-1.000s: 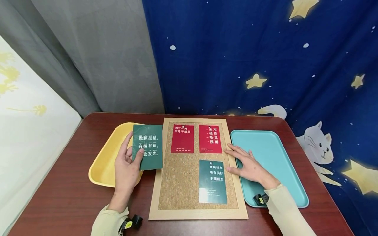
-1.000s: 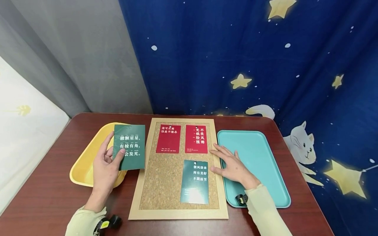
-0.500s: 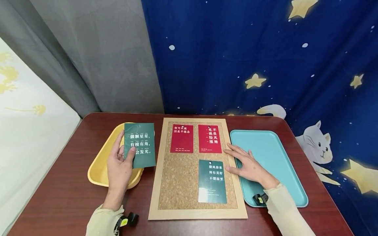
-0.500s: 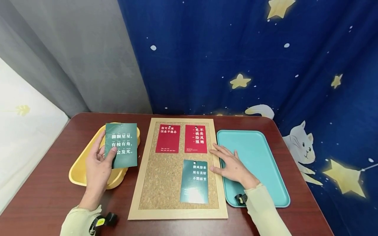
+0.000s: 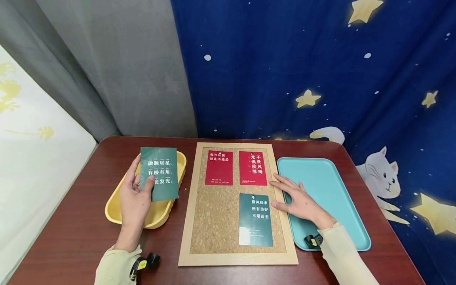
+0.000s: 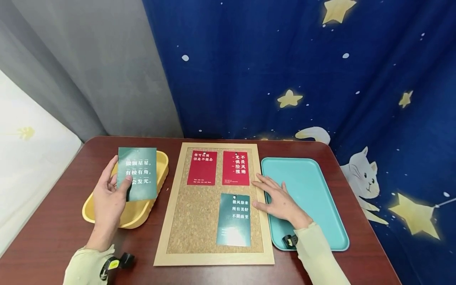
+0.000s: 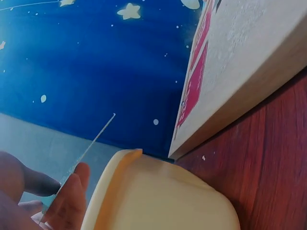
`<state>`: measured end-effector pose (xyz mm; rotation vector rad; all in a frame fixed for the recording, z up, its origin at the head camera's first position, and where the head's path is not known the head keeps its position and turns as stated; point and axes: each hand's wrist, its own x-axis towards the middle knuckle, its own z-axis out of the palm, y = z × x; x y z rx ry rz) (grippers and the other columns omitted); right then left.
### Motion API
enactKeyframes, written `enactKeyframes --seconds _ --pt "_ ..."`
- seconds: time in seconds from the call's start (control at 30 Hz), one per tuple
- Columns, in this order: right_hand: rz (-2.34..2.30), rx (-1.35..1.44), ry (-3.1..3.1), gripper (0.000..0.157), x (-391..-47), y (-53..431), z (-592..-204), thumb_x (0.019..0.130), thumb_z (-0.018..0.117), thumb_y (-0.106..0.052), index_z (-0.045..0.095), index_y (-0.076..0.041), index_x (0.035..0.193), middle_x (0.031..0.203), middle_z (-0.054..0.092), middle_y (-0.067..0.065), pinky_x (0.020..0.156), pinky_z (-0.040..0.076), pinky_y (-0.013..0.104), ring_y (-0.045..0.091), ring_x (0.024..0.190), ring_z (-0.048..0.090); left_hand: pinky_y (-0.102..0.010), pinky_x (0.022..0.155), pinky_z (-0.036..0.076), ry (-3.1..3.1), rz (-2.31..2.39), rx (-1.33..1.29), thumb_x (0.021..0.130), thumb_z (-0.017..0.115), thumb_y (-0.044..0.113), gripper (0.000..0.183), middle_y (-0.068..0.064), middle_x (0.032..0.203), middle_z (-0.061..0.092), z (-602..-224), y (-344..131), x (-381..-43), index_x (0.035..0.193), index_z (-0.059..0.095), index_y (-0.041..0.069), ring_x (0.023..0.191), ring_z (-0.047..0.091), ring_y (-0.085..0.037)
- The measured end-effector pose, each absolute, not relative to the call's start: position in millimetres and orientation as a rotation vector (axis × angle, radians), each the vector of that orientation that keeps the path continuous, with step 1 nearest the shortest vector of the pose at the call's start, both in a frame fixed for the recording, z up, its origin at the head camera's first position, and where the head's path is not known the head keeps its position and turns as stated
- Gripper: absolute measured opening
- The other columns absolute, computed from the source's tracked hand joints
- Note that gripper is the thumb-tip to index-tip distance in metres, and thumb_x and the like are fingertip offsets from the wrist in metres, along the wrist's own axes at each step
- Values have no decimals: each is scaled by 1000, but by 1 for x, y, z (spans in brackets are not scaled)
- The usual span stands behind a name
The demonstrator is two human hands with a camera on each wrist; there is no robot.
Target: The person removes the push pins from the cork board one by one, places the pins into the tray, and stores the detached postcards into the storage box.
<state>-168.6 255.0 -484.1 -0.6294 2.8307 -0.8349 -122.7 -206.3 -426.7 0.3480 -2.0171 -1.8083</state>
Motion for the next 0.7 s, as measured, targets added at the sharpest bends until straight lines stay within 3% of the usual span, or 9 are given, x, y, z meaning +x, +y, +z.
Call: enactKeyframes --seconds 0.5,0.7 --pt "-832 -621 2829 73 -170 255 -483 92 76 -49 51 -22 155 172 33 7 118 4 84 44 159 25 -12 67 58 -2056 -1720 469 102 61 3 68 8 111 66 -429 -217 -125 157 43 37 83 72 6" --pt "-834 -619 2824 72 -169 255 -484 92 76 -49 51 -23 155 172 32 6 119 4 83 43 159 24 -12 68 58 -2087 -1676 513 103 61 6 66 -3 124 66 -429 -219 -124 157 43 39 86 71 6"
